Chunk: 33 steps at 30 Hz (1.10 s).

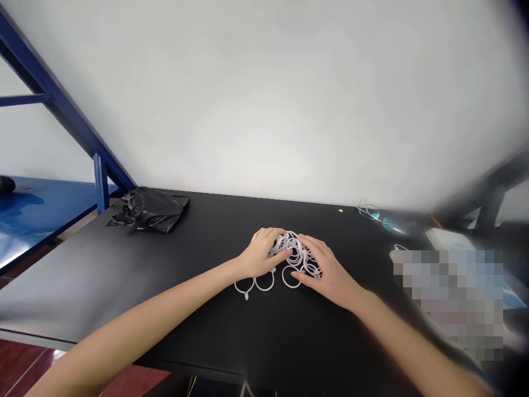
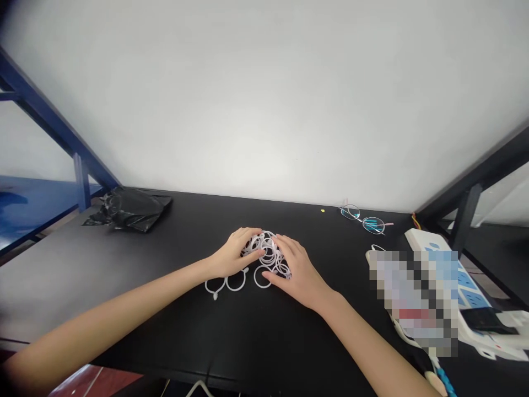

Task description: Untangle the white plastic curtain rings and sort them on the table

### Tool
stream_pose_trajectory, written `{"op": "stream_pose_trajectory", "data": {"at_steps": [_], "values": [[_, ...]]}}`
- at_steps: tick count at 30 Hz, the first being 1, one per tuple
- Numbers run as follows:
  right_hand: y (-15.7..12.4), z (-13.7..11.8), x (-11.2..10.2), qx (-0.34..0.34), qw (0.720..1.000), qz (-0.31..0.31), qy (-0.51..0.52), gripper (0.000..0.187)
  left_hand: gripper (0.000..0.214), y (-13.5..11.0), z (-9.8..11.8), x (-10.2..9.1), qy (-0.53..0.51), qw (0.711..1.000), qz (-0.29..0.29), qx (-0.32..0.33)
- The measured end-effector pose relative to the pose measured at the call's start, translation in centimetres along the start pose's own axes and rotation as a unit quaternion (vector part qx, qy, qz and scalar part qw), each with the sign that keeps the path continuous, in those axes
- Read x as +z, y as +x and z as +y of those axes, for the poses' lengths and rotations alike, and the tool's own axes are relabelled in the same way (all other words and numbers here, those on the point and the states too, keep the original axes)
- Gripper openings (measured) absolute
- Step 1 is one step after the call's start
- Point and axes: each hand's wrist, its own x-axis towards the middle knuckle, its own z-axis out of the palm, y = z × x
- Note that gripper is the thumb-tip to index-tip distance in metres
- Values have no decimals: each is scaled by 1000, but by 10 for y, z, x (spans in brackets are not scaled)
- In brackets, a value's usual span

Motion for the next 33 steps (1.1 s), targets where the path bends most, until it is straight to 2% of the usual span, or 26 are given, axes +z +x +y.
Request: {"op": "stream_pose_trajectory", "data": {"at_steps": [3,5,9,12,17,22,25,27,33], "values": [[-2,1,2,-3,1000,10,5,70,57,-5,6,-9,-79,995,-37,-46],[-4,2,5,-15,1000,14,6,72,65,-14,5,-22,-108,990,-77,-49],[-5,1,10,-45,999,10,7,77,112,-38,-6,-42,-51,987,-152,22],[-5,-1,11,-67,998,0,9,78,120,-49,-12,-41,9,987,-154,38],[-5,-4,13,-98,995,9,22,78,106,-43,-10,-21,27,992,-90,83],[-3,-8,14,-73,995,53,49,54,87,-35,-2,-9,13,996,-47,72],[-3,-10,13,-59,995,57,65,44,66,-38,1,-7,12,998,-32,56],[-3,-10,13,-57,994,58,71,43,55,-41,1,-6,11,998,-25,48],[-3,-8,14,-79,991,67,80,48,44,-42,3,-7,-8,999,-3,53]]}}
